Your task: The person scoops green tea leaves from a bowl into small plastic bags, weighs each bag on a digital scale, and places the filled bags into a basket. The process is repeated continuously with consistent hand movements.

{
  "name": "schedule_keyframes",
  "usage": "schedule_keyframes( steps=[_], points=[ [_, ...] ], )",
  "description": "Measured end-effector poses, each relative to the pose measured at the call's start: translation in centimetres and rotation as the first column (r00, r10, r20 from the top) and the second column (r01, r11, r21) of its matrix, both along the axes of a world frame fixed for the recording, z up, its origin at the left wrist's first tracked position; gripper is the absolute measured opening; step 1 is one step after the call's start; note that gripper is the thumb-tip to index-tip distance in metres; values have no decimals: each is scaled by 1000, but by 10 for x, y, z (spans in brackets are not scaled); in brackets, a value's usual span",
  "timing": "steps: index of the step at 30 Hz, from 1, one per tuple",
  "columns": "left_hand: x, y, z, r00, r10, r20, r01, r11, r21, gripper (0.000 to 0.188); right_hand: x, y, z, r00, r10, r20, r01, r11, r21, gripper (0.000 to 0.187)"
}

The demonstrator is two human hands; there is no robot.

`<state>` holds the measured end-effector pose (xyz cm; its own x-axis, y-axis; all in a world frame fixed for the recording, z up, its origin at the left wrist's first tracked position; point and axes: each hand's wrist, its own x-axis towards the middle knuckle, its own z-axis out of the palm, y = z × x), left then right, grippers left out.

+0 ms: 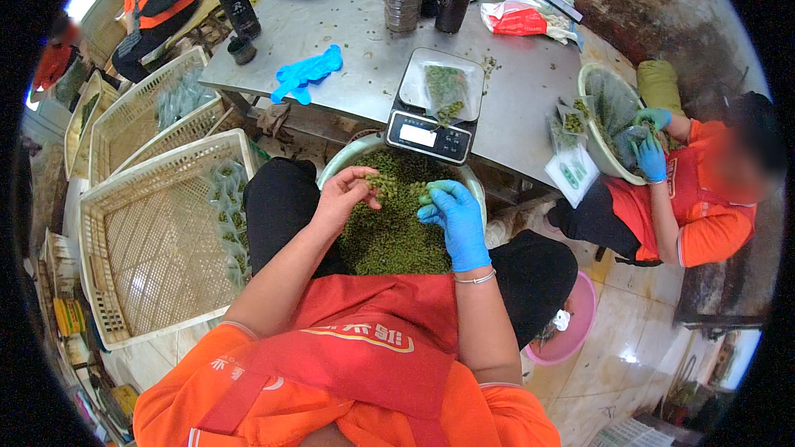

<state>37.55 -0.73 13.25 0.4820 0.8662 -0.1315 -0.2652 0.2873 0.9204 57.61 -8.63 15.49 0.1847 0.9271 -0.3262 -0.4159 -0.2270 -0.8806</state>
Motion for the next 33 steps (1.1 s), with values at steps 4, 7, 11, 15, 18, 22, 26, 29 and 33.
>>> schedule_keyframes(
  steps=[4, 7, 11, 15, 18, 22, 26, 29, 33],
  points=[
    [2, -2, 0, 999, -45, 13, 45, 999, -2, 22, -13, -3, 5, 877, 233, 421, -190, 971, -142, 42],
    [4, -5, -4, 995, -103, -1, 103, 995, 13, 22, -28, 0, 10, 982, 144, 123, -145, 989, 0, 39],
    [6, -10, -2, 991, -121, -64, 125, 990, 63, 22, -33, 2, 6, 999, 47, -25, -46, 998, 37, 27],
    [4, -10, -2, 968, -127, -214, 161, 976, 149, 21, -24, -1, 4, 980, -30, -198, 24, 999, -31, 15],
    [3, -9, -4, 972, -83, -222, 118, 981, 153, 16, -18, 1, 6, 942, -127, -309, 134, 991, 2, 12],
    [1, -2, -2, 990, -9, -140, 26, 993, 114, 11, 6, 14, 16, 927, -269, -262, 297, 952, 73, 14],
    [6, -8, -6, 984, -69, -164, 88, 990, 109, 11, 3, 52, 36, 877, -362, -314, 425, 891, 160, 29],
    [7, -12, -7, 982, -89, -167, 109, 988, 111, 12, -9, 80, 37, 944, -329, 11, 313, 907, 282, 50],
    [6, -11, -3, 976, -66, -208, 87, 992, 92, 13, 3, 102, 9, 79, -373, 924, -4, 927, 375, 46]
  ],
)
